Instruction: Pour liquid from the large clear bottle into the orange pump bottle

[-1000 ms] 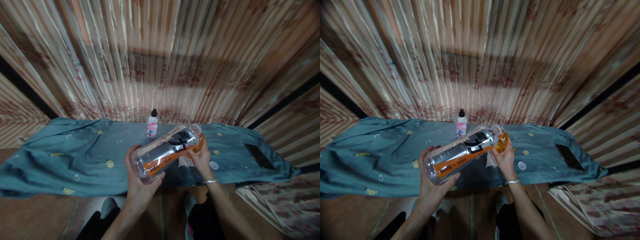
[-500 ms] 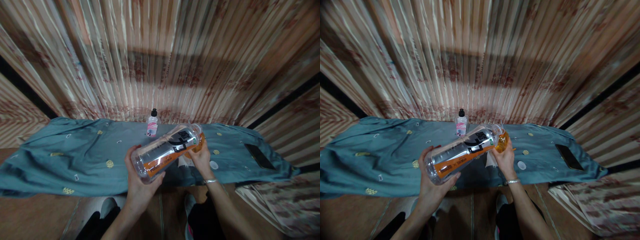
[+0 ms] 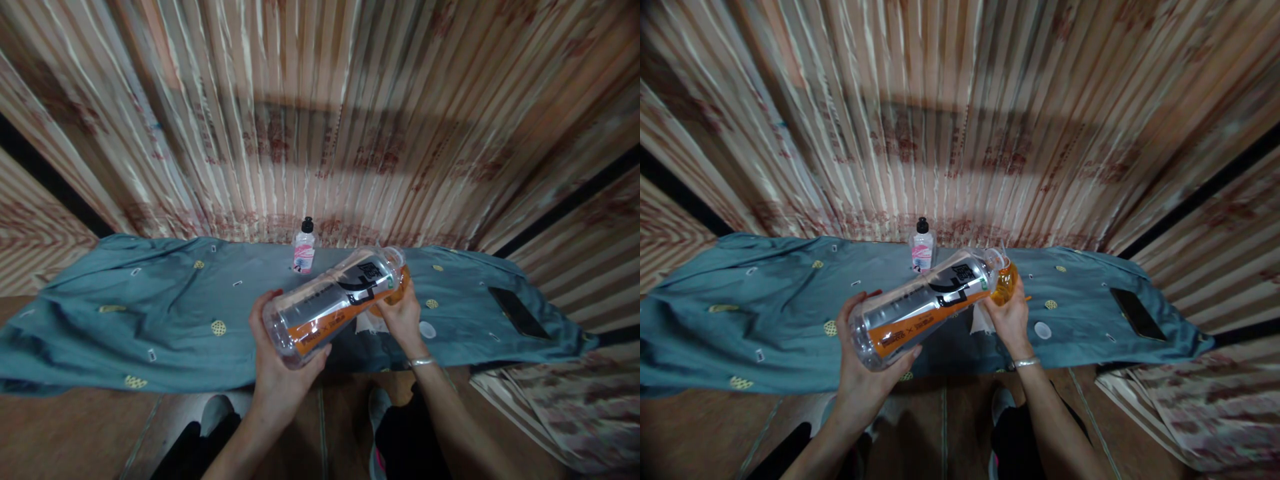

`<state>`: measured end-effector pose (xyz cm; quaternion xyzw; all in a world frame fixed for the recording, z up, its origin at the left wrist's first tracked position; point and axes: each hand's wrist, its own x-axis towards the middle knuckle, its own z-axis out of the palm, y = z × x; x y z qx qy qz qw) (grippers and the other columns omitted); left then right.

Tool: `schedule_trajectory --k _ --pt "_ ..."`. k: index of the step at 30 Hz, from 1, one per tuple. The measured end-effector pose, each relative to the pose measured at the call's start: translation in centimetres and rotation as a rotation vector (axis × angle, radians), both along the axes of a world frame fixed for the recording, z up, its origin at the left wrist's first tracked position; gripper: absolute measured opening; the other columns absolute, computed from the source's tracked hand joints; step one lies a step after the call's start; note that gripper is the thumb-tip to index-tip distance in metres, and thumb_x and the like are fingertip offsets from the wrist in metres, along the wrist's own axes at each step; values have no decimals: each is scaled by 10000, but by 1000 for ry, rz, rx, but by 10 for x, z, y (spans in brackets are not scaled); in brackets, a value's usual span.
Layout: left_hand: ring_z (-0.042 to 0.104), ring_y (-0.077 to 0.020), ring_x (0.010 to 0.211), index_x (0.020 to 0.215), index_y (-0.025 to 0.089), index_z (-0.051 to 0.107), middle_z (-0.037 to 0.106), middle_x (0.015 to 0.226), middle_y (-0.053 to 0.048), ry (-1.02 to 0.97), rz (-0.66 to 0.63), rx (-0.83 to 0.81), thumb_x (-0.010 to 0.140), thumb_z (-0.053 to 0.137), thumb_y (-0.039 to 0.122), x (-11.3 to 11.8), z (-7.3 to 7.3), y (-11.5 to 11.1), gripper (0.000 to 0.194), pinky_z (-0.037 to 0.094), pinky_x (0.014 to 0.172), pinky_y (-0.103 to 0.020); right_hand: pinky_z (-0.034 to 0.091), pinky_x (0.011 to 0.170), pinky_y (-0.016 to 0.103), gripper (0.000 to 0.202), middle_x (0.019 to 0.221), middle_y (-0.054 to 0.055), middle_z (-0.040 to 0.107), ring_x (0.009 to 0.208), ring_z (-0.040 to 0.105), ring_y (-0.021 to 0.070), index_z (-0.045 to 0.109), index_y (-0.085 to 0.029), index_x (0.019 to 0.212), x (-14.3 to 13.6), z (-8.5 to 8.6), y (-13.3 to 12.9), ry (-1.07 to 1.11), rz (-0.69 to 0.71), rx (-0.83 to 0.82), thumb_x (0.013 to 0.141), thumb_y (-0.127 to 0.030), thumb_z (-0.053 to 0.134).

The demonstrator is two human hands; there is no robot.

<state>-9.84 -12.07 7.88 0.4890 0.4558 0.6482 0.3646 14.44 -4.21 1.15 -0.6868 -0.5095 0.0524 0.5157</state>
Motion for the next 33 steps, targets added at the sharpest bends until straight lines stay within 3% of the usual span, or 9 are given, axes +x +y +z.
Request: schedule_trajectory --k 20,27,33 --pt "686 -219 1050 1328 293 369 570 1229 -49 11 -10 3 598 866 252 -2 -3 2 884 582 908 -364 580 883 472 871 1176 184 738 998 725 326 550 -115 1351 0 -3 1 -3 -7 21 658 -610 729" --pt "705 -217 997 1289 279 364 590 1178 -43 -22 -24 -8 576 861 234 -1 3 3 871 598 868 -358 560 929 491 891 1220 201 724 1060 715 344 534 -113 1376 1 -2 1 -2 2 12 659 -605 729" --pt "700 -205 1022 1318 297 370 584 1197 -36 -12 -11 18 606 855 234 0 -3 2 863 590 892 -351 569 900 478 884 1199 192 731 1031 720 336 539 -116 1369 1 -3 1 -18 -8 14 660 -607 732"
